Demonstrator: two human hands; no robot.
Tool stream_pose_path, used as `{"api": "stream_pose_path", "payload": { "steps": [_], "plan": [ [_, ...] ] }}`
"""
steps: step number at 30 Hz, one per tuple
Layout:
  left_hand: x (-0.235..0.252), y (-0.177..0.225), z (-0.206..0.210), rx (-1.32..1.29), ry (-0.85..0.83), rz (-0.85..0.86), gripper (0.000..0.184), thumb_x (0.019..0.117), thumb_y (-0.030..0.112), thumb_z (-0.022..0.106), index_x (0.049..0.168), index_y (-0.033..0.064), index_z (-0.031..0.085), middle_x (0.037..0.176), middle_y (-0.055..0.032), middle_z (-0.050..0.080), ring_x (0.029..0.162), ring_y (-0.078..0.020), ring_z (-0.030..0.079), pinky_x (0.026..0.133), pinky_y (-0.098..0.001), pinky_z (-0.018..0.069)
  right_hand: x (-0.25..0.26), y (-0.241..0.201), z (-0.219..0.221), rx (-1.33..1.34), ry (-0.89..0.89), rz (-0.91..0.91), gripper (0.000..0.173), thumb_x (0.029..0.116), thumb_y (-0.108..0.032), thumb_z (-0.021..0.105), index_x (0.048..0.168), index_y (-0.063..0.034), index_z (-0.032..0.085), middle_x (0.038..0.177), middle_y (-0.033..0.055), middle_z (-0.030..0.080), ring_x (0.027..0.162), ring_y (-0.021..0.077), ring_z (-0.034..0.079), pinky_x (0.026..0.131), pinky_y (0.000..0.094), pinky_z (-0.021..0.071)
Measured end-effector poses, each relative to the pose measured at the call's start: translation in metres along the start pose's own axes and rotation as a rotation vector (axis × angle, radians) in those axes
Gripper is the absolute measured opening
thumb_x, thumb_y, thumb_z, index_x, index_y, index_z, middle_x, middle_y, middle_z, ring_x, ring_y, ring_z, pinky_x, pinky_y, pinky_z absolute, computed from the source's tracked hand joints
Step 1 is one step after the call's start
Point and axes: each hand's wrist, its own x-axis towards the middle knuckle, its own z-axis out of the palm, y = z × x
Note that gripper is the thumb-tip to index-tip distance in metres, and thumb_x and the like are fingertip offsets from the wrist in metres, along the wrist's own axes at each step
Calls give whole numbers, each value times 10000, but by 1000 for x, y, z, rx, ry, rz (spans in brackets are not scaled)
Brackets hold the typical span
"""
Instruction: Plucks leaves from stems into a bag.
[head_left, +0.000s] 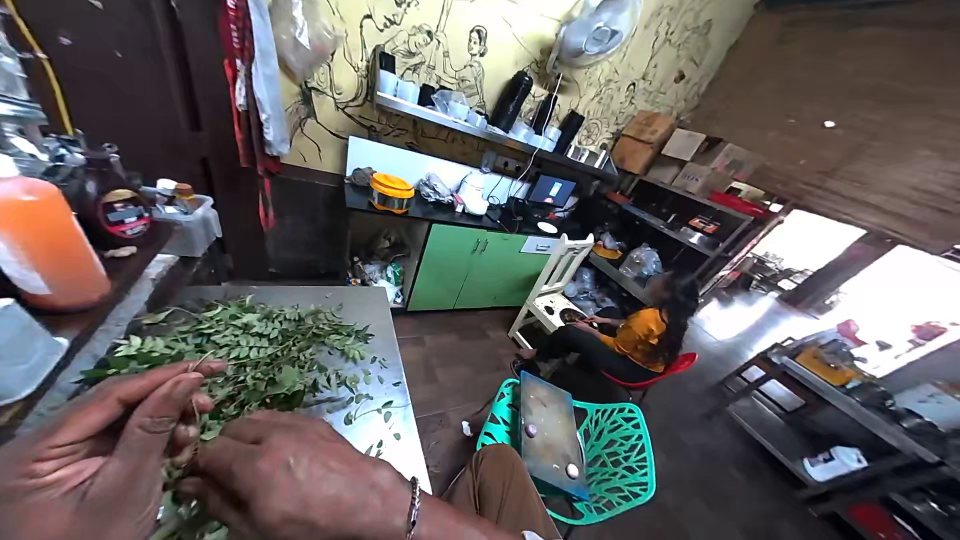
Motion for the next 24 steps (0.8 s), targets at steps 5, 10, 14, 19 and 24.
{"api": "stream_pose_path", "payload": {
  "steps": [5, 10, 14, 19, 24],
  "plan": [
    [4, 8, -2, -48, 6, -22, 216, 1049, 110, 524, 1113, -65, 633, 880, -3, 692, 635, -43, 636, 564, -171, 554, -4, 7, 4, 82, 107, 6, 232, 1030, -173, 544, 1028, -24, 721, 985, 104, 696, 952, 235, 685, 840, 409, 574],
    [3, 6, -7, 114, -200, -94, 282, 987, 193, 655, 1156, -31, 679, 999, -67, 718, 818, -93, 678, 752, -258, 586, -2, 8, 2, 173, 288, 89, 242, 1015, -131, 520, 992, 25, 703, 925, 125, 702, 839, 214, 702, 733, 409, 597],
    [4, 3, -9, 135, -242, -112, 269, 962, 168, 682, 1164, -9, 695, 1028, -81, 727, 825, -97, 682, 744, -248, 584, 2, 14, -2, 204, 351, 155, 239, 1011, -132, 515, 964, 9, 702, 868, 96, 678, 773, 180, 671, 683, 378, 580],
    [4, 5, -12, 124, -203, -148, 189, 951, 107, 681, 1059, -46, 708, 962, -93, 724, 790, -93, 676, 734, -250, 582, 1, 18, -1, 229, 303, 160, 279, 1039, -185, 505, 980, 8, 697, 871, 96, 676, 788, 183, 671, 708, 387, 580],
    [4, 8, -8, 87, -192, -151, 153, 921, 67, 697, 1028, -43, 697, 952, -71, 724, 793, -81, 677, 733, -239, 586, 3, 20, -6, 247, 269, 139, 287, 1065, -205, 540, 1018, 34, 691, 914, 118, 682, 836, 196, 680, 775, 390, 588]
  ]
}}
